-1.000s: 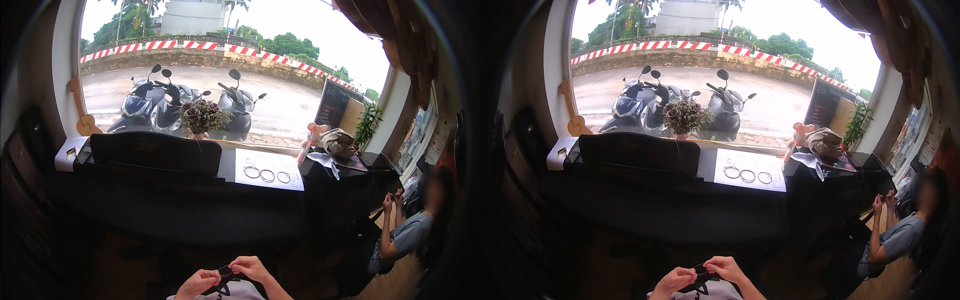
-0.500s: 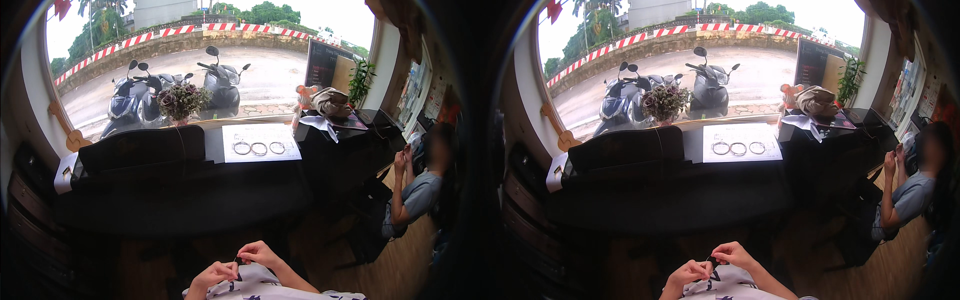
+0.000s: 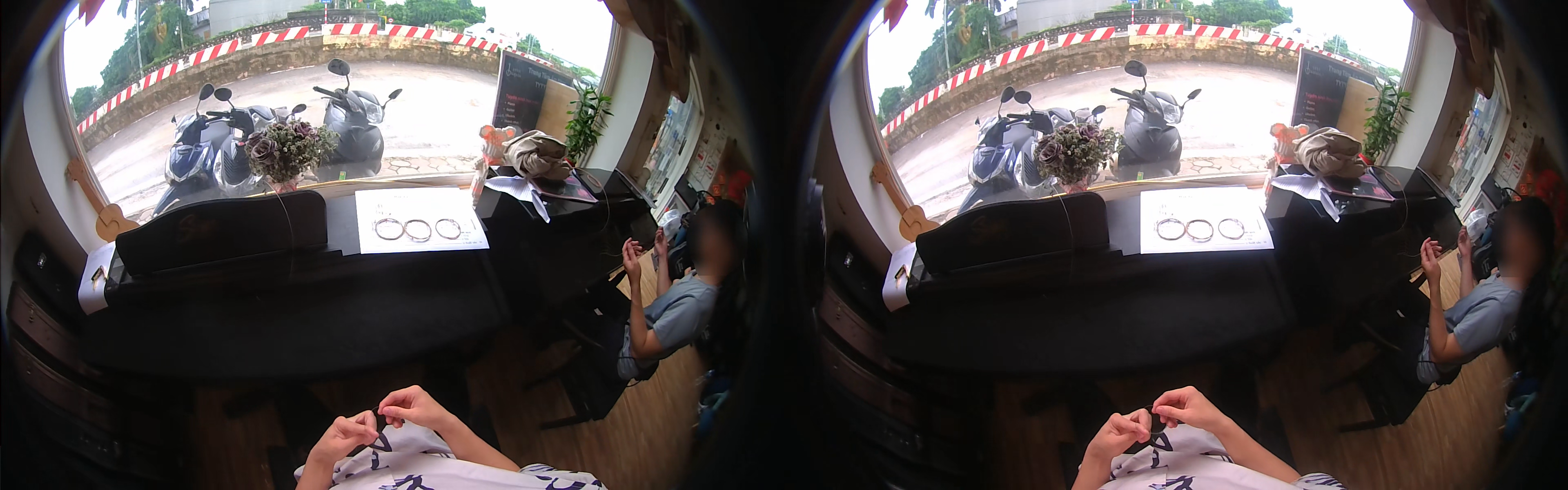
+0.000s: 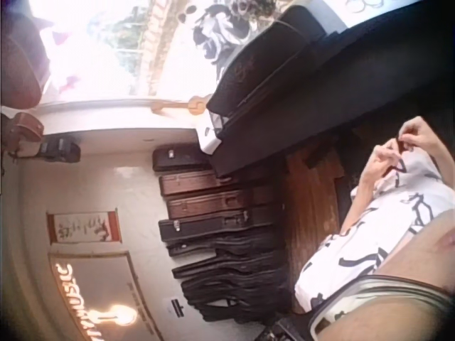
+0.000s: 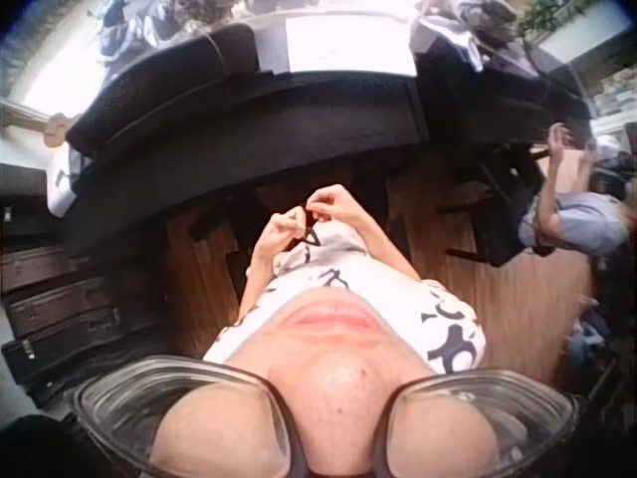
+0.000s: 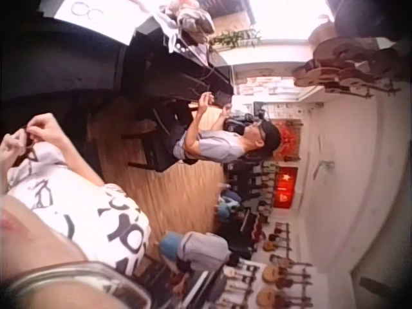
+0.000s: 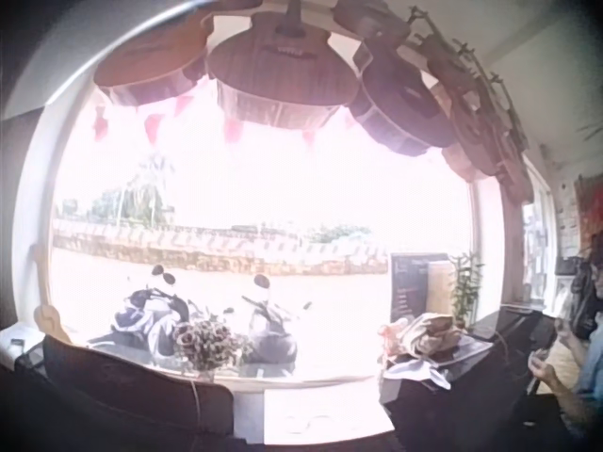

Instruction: The person handles thin, flexible circular objects, likely hair ties or rubber bands, by hand. They pick up the items from a black surface, stretch and manipulate them, and place them back down. The person repeats this process with multiple items throughout the clip.

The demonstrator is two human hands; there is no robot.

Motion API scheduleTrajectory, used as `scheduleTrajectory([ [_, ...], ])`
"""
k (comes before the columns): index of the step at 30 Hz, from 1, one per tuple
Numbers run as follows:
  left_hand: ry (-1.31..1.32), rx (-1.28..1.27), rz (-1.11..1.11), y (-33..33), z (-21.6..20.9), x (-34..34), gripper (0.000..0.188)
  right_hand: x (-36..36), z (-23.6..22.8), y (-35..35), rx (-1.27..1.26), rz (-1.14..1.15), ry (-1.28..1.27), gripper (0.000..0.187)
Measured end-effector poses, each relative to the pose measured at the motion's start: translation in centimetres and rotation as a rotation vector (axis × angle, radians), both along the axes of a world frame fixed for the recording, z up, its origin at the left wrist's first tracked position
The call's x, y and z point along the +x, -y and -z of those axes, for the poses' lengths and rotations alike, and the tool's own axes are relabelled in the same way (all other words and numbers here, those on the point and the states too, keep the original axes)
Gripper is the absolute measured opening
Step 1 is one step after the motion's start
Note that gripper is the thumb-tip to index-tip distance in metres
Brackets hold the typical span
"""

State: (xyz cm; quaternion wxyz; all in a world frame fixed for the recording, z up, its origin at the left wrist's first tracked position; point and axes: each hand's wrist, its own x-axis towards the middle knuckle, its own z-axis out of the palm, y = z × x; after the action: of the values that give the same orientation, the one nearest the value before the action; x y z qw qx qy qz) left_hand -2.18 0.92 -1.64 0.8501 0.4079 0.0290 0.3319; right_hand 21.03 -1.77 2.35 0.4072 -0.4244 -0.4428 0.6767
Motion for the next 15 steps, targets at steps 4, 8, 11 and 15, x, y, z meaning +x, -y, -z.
scheduleTrajectory([
  [4, 0.011, -0.05, -0.086, -0.3, -0.4, -0.1, 0.033, 0.2, 0.1, 0.0, -0.053, 0.041, -0.035, 0.014],
  [8, -0.099, 0.009, -0.161, -0.4, -0.8, -0.1, 0.034, 0.2, 0.1, -0.1, -0.088, 0.093, -0.065, 0.016],
  [11, -0.139, 0.032, -0.205, -0.7, -0.5, -0.1, 0.036, 0.0, 0.3, -0.1, -0.089, 0.143, -0.096, 0.016],
  [15, -0.127, 0.022, -0.255, -1.3, -1.1, -0.4, 0.036, -0.7, -0.2, -0.3, -0.084, 0.195, -0.149, 0.017],
])
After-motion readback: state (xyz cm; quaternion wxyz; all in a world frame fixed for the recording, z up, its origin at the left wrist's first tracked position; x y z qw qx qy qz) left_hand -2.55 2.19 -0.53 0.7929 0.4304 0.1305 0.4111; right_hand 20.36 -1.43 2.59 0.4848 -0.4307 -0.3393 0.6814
